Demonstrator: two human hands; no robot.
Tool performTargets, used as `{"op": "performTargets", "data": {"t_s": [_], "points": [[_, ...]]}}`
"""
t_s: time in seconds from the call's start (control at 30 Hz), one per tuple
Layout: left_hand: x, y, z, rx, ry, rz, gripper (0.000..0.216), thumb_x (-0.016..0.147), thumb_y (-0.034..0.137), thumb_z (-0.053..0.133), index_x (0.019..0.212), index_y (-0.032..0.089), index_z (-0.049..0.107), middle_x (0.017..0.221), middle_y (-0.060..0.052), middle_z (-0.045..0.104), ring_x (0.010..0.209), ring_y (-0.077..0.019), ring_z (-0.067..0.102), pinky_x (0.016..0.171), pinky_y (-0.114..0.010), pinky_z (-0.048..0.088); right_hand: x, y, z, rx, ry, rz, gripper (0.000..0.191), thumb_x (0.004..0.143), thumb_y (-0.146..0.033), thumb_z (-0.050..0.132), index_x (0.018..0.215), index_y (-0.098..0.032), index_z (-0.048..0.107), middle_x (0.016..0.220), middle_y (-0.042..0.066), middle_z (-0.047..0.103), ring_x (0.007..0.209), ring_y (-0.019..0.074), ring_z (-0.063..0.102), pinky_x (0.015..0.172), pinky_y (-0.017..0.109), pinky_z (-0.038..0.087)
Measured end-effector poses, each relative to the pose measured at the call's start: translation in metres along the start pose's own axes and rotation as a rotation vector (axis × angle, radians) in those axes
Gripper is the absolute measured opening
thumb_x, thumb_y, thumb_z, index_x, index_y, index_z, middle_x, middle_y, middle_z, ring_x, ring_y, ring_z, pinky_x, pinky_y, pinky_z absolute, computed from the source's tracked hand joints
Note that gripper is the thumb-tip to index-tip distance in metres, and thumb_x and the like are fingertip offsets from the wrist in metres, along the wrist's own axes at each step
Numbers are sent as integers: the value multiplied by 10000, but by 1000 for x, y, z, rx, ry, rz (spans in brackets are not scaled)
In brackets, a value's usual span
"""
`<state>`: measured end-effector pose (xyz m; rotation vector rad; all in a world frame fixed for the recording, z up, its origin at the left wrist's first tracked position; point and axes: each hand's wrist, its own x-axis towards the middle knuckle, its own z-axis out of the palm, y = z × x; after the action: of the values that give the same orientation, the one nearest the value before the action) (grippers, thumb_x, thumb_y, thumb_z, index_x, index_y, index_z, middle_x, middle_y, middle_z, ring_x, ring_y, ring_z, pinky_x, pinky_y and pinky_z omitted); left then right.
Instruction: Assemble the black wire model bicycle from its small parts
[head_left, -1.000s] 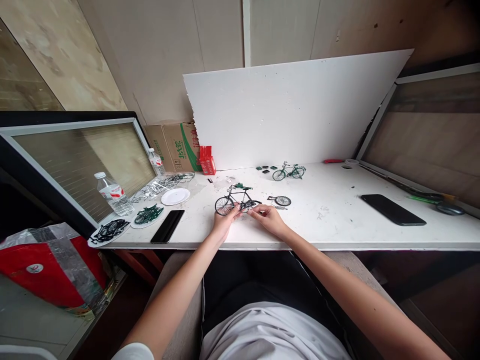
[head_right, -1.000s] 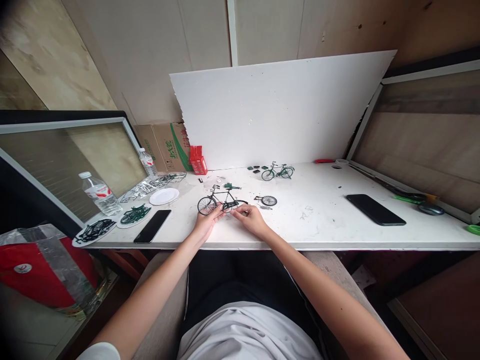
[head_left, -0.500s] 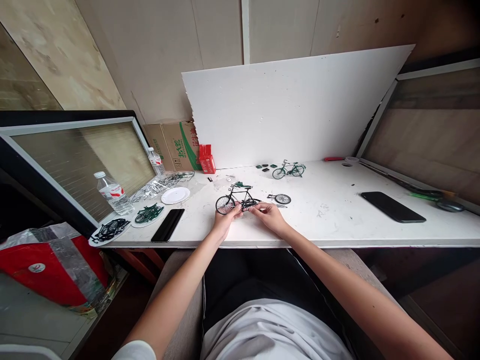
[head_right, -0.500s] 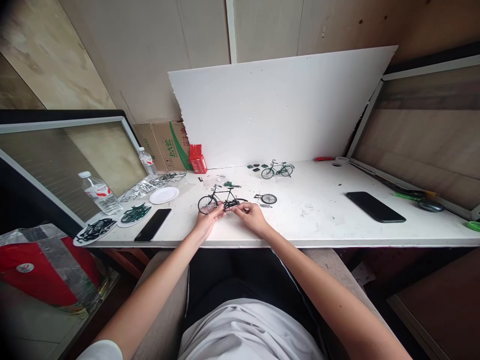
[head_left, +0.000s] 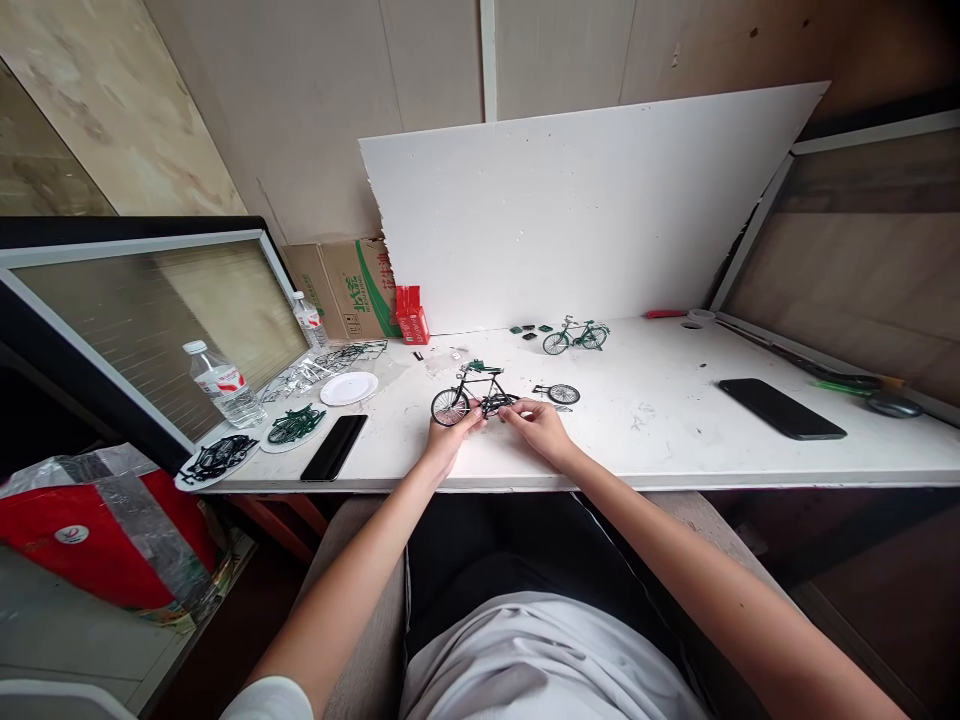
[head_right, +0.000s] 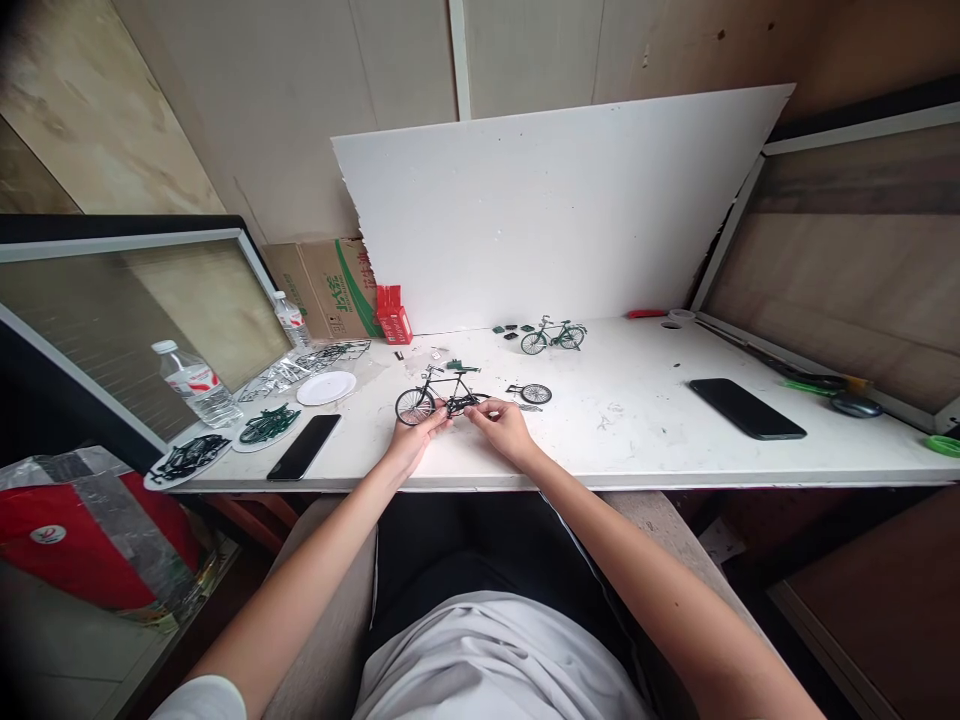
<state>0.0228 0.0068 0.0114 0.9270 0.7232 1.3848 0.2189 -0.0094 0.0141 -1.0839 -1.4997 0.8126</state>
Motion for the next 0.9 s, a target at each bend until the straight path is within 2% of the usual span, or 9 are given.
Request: {"op": "performTargets", "data": {"t_s": [0.43, 0.67, 0.9], "points": [[1, -3, -1, 45, 33, 19, 510, 574, 361, 1049, 970, 152, 807, 1094, -105, 793, 994, -234, 730, 936, -427, 616, 0, 0, 0, -17, 27, 5, 441, 881, -640, 752, 770, -213, 762, 941, 91, 784, 922, 266, 693, 847, 374, 490], [-2, 3, 2, 29, 33, -2, 494, 555, 334, 1052, 932, 150, 792, 1029, -84, 778, 962, -215, 713, 896, -387, 613, 1, 1, 0, -4, 76, 28, 453, 846, -656, 770, 784, -207, 764, 895, 95, 773, 896, 270, 694, 831, 379, 512], [-5, 8, 3, 13, -3, -19, 429, 618, 282, 1020, 955, 167, 781, 1022, -70, 776, 955, -205, 715, 910, -374, 587, 0, 0, 0, -25, 118, 24, 450, 831, -664, 769, 771, -219, 751, 877, 98, 769, 870, 277, 683, 798, 386, 528]]}}
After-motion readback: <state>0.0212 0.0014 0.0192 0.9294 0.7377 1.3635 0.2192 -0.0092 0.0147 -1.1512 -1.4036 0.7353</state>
